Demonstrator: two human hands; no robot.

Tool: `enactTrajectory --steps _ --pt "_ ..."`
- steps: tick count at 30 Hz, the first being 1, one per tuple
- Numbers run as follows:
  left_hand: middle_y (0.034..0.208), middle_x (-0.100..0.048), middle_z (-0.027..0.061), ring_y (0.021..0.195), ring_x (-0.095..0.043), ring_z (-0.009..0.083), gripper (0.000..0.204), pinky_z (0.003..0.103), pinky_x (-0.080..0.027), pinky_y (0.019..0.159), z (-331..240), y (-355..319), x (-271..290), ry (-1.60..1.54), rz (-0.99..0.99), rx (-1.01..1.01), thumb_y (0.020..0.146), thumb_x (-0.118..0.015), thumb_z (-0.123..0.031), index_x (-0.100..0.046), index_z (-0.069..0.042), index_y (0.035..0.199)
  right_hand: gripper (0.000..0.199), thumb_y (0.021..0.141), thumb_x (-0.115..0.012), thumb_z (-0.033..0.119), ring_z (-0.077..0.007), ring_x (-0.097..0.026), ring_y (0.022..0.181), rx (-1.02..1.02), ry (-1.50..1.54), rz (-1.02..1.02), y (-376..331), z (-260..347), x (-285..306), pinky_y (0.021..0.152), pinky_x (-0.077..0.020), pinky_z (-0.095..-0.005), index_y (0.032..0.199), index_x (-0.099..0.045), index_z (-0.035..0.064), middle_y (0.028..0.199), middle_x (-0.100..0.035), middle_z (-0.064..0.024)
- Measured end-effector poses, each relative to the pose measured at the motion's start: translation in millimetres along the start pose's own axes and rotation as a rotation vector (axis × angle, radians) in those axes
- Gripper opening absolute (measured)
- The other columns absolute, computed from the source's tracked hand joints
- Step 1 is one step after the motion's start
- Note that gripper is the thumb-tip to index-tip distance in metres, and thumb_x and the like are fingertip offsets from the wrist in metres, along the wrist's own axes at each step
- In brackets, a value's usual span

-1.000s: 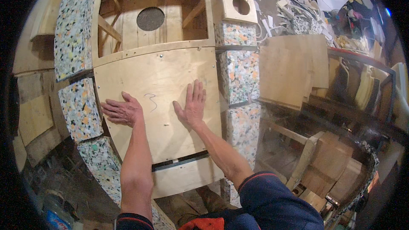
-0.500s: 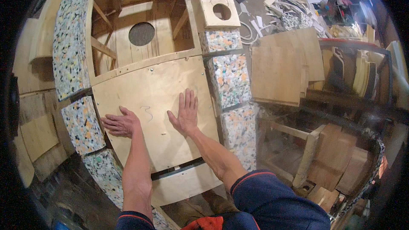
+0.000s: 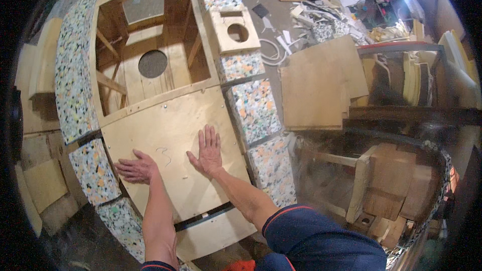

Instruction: The person positions and aligns a wooden panel with circular cutouts onto a larger wooden structure with patterned side panels. They repeatedly adjust the panel's placement and press along its edges to check fit, without using any visible tools.

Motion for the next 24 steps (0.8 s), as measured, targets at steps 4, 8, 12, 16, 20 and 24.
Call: enactTrajectory --steps 4,8,12,16,20,24 --pt "0.177 -0.028 0.0204 0.162 -0.029 0.0392 0.081 0.061 -0.029 0.126 -0.4 1.1 4.2 0.052 0.036 0.000 0.108 -0.052 -0.057 -0.039 0.000 0.163 0.104 0.095 -0.067 0.056 -0.0499 -0.006 0.165 -0.038 0.006 0.086 0.4 -0.6 -1.3 0.132 -0.0085 -0.0651 0.166 -0.023 -0.0066 0.177 -0.010 -0.0316" --pt "0.177 -0.026 0.0199 0.164 -0.026 0.0383 0.082 0.059 -0.028 0.127 0.7 1.4 3.7 0.043 0.082 0.011 0.108 -0.050 -0.058 -0.036 0.000 0.164 0.104 0.095 -0.067 0.056 -0.0494 -0.007 0.165 -0.001 0.009 0.011 0.6 0.0 -2.5 0.132 -0.0085 -0.0651 0.166 -0.023 -0.0067 0.177 -0.011 -0.0313" --pt "0.176 -0.028 0.0202 0.163 -0.028 0.0395 0.081 0.060 -0.028 0.128 1.0 1.8 0.2 0.029 0.071 0.013 0.108 -0.051 -0.058 -0.036 -0.001 0.164 0.104 0.095 -0.068 0.056 -0.0489 -0.008 0.165 0.006 -0.001 -0.016 -0.8 0.5 -3.1 0.132 -0.0095 -0.0644 0.166 -0.024 -0.0061 0.177 -0.013 -0.0307" --pt "0.176 -0.027 0.0219 0.163 -0.026 0.0412 0.081 0.061 -0.026 0.128 2.2 2.1 -3.0 -0.032 0.062 0.022 0.108 -0.052 -0.057 -0.035 0.000 0.164 0.103 0.095 -0.069 0.056 -0.0497 -0.009 0.165 0.015 -0.016 -0.024 -1.4 1.3 -3.5 0.132 -0.0099 -0.0648 0.165 -0.026 -0.0067 0.177 -0.013 -0.0318" --pt "0.178 -0.024 0.0220 0.164 -0.024 0.0405 0.084 0.063 -0.024 0.128 4.8 1.4 -2.1 -0.032 0.091 0.016 0.107 -0.054 -0.055 -0.035 0.002 0.164 0.103 0.095 -0.070 0.052 -0.0513 -0.010 0.164 0.027 0.002 -0.027 -0.5 1.7 -4.1 0.131 -0.0102 -0.0678 0.165 -0.023 -0.0069 0.176 -0.014 -0.0337" --pt "0.177 -0.025 0.0235 0.163 -0.024 0.0422 0.085 0.064 -0.023 0.128 3.2 1.4 0.8 -0.065 0.099 -0.008 0.107 -0.055 -0.055 -0.034 0.004 0.164 0.104 0.095 -0.071 0.050 -0.0520 -0.011 0.164 0.053 0.014 -0.058 0.8 1.8 -3.5 0.130 -0.0123 -0.0686 0.166 -0.021 -0.0064 0.175 -0.015 -0.0338"
Point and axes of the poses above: each hand's wrist, its own y-axis towards the middle knuckle, its own x-axis out of the back of the hand, z = x × y, the point moved 3 cm from there along y, towards the middle knuckle
